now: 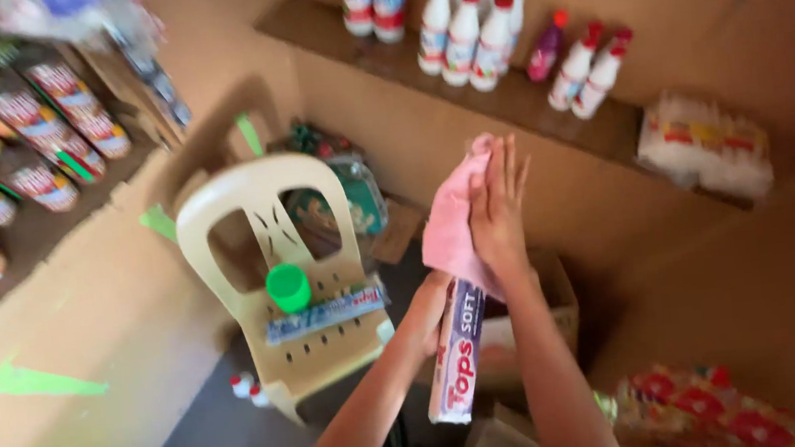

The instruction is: Wiping down grocery store products with a cloth and placing them neatly on shelves.

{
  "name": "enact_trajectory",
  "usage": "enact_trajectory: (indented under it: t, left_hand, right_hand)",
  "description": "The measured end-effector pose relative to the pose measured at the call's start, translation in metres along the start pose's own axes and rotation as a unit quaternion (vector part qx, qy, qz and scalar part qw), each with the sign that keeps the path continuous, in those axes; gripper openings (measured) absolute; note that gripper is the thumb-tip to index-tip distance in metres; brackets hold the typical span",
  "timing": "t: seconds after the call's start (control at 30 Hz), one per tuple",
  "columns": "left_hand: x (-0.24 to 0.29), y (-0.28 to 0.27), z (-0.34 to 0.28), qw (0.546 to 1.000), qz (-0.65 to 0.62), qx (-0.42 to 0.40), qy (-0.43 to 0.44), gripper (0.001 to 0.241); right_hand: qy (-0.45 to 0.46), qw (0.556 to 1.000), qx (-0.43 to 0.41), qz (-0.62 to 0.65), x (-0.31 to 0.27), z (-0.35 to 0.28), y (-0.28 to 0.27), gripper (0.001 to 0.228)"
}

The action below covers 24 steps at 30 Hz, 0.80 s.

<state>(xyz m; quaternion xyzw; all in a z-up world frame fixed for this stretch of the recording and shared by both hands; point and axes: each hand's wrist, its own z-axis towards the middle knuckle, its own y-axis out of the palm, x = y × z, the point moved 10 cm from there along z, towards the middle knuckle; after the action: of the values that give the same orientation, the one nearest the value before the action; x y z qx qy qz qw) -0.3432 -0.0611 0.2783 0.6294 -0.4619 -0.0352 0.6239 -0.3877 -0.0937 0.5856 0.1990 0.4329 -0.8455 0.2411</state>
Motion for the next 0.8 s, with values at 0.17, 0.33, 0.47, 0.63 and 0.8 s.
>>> enact_trajectory:
  t: [0.17, 0.33, 0.47, 0.63, 0.8]
  left_hand:
    - [0.131, 0.043, -0.033, 0.989, -0.065, 0.056, 0.121, 0.047]
    - [0.205, -0.008, -0.006, 0.973, -0.1, 0.11, 0.179, 0.056]
    - [0.251, 0.059, -0.007, 0.964, -0.12, 0.121, 0.206, 0.053]
    - [0.293, 0.165, 0.021, 0.96, -0.138, 0.0, 0.245, 0.041]
    - [0.322, 0.253, 0.104, 0.962, 0.001, -0.124, 0.241, 0.029]
  right_hand:
    - [0.053, 0.976, -0.134, 0.162, -0.055, -0.052, 0.046, 0.067]
    - [-0.119, 0.981, -0.098, 0.114, -0.114, -0.097, 0.028, 0.059]
    - [0.068, 0.983, -0.132, 0.107, -0.089, -0.061, 0.017, 0.069]
    - [-0.037, 0.995, -0.005, 0.092, -0.065, -0.012, -0.072, 0.06]
    - [0.047, 0.997, 0.015, 0.064, -0.016, 0.037, -0.208, 0.065]
